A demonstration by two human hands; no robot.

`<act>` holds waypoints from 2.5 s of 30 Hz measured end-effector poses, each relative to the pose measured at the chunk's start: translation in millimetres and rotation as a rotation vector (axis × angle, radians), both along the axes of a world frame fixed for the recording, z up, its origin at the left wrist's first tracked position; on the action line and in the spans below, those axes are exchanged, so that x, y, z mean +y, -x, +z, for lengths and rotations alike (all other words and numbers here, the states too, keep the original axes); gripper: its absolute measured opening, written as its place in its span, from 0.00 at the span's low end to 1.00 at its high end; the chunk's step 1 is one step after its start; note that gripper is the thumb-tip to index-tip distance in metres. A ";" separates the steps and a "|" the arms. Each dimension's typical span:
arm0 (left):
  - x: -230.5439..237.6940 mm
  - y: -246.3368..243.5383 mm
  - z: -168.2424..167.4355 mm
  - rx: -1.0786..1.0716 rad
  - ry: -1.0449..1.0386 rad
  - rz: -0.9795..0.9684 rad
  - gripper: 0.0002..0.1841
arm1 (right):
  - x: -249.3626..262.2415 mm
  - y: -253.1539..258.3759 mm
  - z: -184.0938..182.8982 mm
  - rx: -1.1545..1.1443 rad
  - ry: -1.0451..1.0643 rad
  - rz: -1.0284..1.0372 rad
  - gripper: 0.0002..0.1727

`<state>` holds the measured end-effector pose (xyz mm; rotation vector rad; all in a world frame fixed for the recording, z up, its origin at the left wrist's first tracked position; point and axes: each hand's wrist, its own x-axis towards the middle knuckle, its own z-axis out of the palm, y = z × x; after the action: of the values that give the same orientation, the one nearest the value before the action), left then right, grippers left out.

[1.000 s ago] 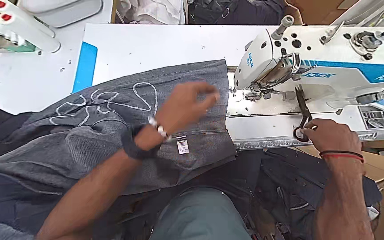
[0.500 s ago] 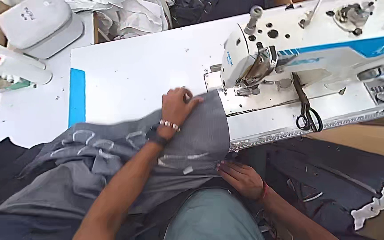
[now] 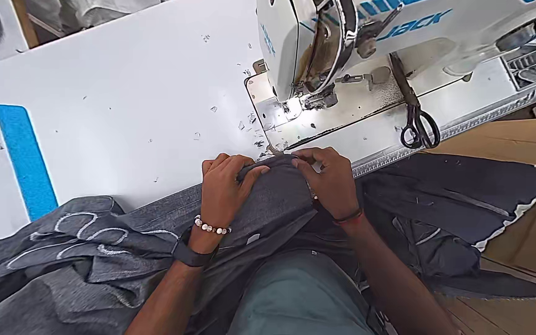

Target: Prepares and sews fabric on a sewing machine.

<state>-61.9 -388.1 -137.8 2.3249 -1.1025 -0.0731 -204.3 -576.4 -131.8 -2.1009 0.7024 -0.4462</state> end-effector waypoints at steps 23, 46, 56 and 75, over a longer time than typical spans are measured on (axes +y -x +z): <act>-68.1 28.0 18.6 -0.101 0.149 -0.017 0.11 | 7.1 -10.8 8.0 -0.125 0.445 -0.066 0.09; -66.2 21.8 38.7 0.211 0.024 0.045 0.11 | 12.0 -22.1 -0.4 -0.128 0.632 -0.115 0.06; -65.8 13.3 37.8 0.312 0.049 0.039 0.11 | 5.1 -17.9 10.3 -0.015 0.550 0.014 0.10; -81.1 -29.8 -4.6 -0.278 0.054 -0.268 0.12 | 6.8 -30.3 -18.4 0.142 0.770 0.042 0.15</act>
<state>-32.1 -469.2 -142.4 2.1712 -1.5296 0.1828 -174.0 -569.6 -150.2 -2.8864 0.6194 -0.6155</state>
